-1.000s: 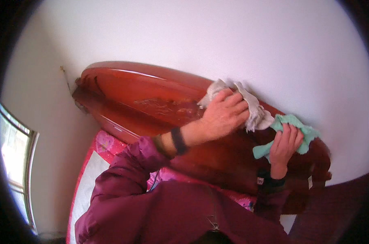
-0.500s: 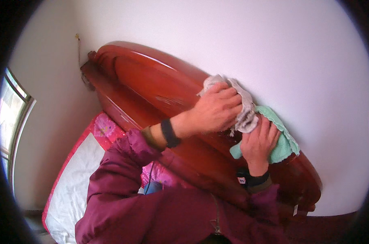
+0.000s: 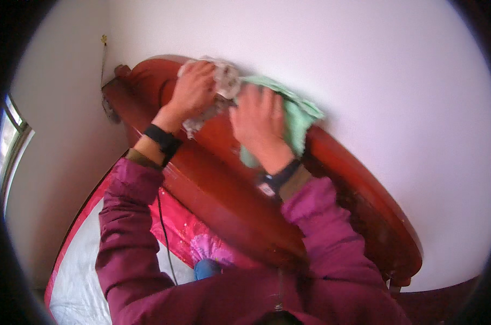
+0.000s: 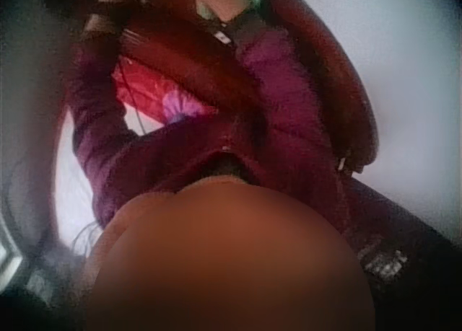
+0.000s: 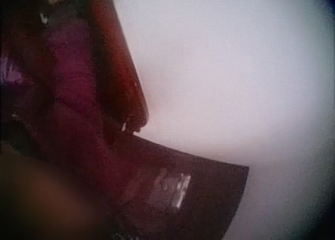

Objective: The person wipes the surface of a wooden headboard with two cloths, then opens a drawer and places a red box inside. The person continues wiping the headboard surface with both cloths.

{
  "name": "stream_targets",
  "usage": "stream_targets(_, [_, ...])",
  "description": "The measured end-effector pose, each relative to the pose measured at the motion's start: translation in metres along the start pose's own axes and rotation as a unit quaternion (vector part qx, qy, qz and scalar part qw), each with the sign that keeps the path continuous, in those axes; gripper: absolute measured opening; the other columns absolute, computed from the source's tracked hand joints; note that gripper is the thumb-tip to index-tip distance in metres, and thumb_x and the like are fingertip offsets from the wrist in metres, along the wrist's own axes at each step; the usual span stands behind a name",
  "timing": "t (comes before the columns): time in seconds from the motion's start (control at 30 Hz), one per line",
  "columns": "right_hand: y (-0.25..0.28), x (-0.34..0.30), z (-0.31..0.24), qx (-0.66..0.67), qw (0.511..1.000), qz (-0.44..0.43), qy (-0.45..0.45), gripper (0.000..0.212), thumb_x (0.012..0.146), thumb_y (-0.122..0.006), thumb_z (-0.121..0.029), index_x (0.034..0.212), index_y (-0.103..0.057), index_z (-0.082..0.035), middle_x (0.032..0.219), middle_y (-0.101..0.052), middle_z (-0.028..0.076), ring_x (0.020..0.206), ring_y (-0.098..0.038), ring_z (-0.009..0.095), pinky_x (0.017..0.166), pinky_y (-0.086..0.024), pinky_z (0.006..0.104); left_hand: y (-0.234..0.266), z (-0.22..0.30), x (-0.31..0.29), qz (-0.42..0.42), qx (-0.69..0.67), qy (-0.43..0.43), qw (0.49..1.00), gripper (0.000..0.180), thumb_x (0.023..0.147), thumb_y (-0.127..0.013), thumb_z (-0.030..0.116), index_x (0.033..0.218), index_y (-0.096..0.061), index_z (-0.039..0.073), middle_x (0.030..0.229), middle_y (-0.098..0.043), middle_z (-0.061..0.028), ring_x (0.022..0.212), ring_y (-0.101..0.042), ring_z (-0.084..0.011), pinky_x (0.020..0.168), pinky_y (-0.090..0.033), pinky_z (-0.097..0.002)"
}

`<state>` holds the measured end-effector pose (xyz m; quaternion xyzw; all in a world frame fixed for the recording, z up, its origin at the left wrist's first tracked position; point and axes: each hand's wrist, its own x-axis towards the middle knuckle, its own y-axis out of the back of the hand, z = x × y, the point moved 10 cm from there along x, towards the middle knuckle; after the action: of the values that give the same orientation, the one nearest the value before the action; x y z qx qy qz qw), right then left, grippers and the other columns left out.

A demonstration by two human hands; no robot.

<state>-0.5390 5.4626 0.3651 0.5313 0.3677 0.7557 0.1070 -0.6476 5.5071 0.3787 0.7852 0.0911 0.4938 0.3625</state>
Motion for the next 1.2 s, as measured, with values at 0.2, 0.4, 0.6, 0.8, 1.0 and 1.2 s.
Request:
stream_targets(0.2, [-0.041,0.069,-0.099,0.089,0.991,-0.086,0.047,0.051,0.086,-0.056,-0.036,0.121,-0.053,0.000,0.122,-0.048,0.014,0.110,-0.048,0.034,0.094,-0.040,0.0488,0.007,-0.143,-0.063,-0.101,0.057,0.154,0.981,0.024,0.084,-0.055,0.018,0.102,-0.061,0.004,0.115,-0.059,-0.0122,0.110,-0.052,-0.0307,0.092,-0.040,-0.0446])
stream_targets(0.4, [-0.025,0.060,-0.118,0.023,0.990,-0.047,0.134,0.051,0.090,-0.055,-0.031,0.124,-0.050,0.007,0.127,-0.048,0.015,0.115,-0.046,0.029,0.090,-0.045,0.0385,0.032,-0.153,-0.089,-0.120,0.092,0.210,0.966,0.026,0.082,-0.058,0.018,0.099,-0.062,0.000,0.119,-0.058,-0.0173,0.116,-0.050,-0.0349,0.097,-0.038,-0.0463])
stream_targets(0.6, [0.000,0.024,-0.065,-0.068,0.968,-0.117,0.210,0.038,0.084,-0.056,-0.027,0.109,-0.063,0.000,0.126,-0.052,0.013,0.123,-0.044,0.028,0.092,-0.039,0.0439,0.040,-0.031,-0.038,-0.012,-0.034,0.125,0.991,0.027,0.076,-0.063,0.020,0.099,-0.060,0.005,0.104,-0.058,-0.0105,0.106,-0.051,-0.0309,0.095,-0.038,-0.0473])
stream_targets(0.8, [0.053,-0.046,0.079,-0.009,0.985,-0.167,-0.031,0.053,0.084,-0.060,-0.025,0.126,-0.048,0.005,0.135,-0.043,0.025,0.121,-0.044,0.038,0.100,-0.034,0.0485,0.053,0.087,0.048,0.030,-0.246,0.011,0.969,0.017,0.074,-0.064,0.022,0.086,-0.059,0.011,0.089,-0.055,-0.0056,0.093,-0.051,-0.0249,0.091,-0.037,-0.0434])
stream_targets(1.0, [0.142,-0.111,0.175,-0.169,0.958,-0.173,-0.154,0.052,0.078,-0.062,-0.015,0.124,-0.047,0.004,0.134,-0.043,0.025,0.114,-0.044,0.044,0.097,-0.034,0.0497,0.087,0.185,0.106,0.127,-0.362,-0.119,0.916,0.017,0.072,-0.059,0.026,0.080,-0.055,0.012,0.088,-0.054,-0.0038,0.095,-0.049,-0.0226,0.092,-0.035,-0.0424])
stream_targets(1.2, [0.192,-0.119,0.206,-0.282,0.942,-0.122,-0.135,0.040,0.083,-0.059,-0.016,0.117,-0.050,0.003,0.128,-0.048,0.023,0.113,-0.048,0.042,0.089,-0.039,0.0495,0.111,0.208,0.127,0.193,-0.358,-0.159,0.899,0.013,0.074,-0.059,0.025,0.078,-0.060,0.012,0.086,-0.056,-0.0013,0.095,-0.049,-0.0208,0.093,-0.033,-0.0375])
